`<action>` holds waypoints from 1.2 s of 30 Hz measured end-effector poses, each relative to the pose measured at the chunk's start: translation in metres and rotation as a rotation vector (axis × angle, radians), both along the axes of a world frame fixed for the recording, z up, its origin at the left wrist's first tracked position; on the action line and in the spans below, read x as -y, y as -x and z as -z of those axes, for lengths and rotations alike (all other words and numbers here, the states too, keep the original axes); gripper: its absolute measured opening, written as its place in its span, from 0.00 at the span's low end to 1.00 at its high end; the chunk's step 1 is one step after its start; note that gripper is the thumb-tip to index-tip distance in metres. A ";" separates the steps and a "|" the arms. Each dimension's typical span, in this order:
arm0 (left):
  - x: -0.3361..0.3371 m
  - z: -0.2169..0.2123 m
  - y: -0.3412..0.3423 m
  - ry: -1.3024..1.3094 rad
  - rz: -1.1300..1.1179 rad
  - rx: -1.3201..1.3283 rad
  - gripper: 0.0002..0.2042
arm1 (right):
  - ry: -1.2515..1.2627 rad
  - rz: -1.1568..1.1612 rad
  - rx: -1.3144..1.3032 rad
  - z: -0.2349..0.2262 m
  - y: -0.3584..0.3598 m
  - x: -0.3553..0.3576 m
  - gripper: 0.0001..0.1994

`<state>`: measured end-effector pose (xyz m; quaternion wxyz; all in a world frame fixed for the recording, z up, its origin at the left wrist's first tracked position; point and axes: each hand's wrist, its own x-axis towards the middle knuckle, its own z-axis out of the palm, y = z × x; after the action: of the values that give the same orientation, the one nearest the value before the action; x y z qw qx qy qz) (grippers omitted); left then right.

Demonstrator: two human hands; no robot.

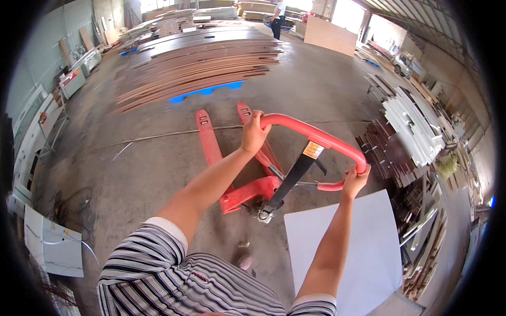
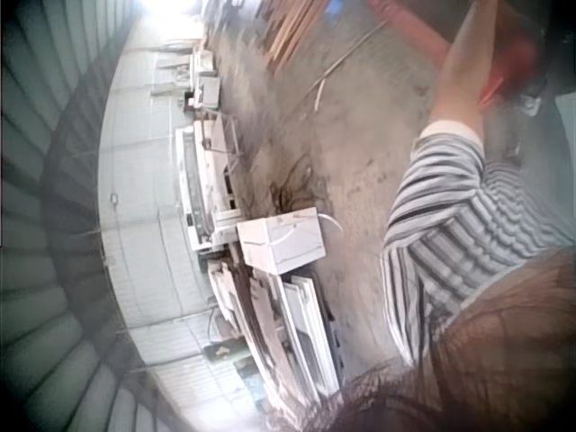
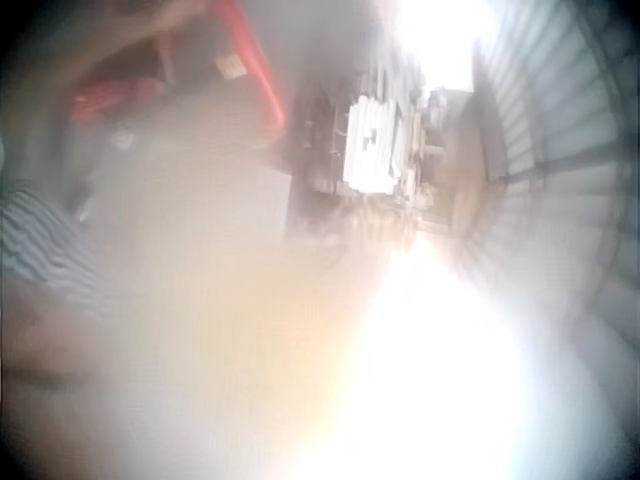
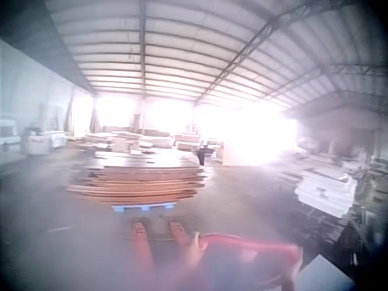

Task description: The person operates a red manual pallet jack to transport stacks of wooden planks and boards within a warehouse. They maneuver the jack through the facility, lifting and moving the materials to different locations while another person assists in stabilizing the load.

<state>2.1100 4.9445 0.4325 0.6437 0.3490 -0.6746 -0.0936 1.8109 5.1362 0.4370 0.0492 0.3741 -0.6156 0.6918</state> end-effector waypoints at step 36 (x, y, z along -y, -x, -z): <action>0.333 -0.012 0.092 -0.045 0.044 -0.049 0.19 | 0.027 -0.322 -0.037 0.005 0.151 0.677 0.05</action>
<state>2.0184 4.6116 0.4450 0.6497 0.3460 -0.6640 -0.1314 1.6600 4.4590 0.4320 -0.0460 0.4799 -0.5374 0.6920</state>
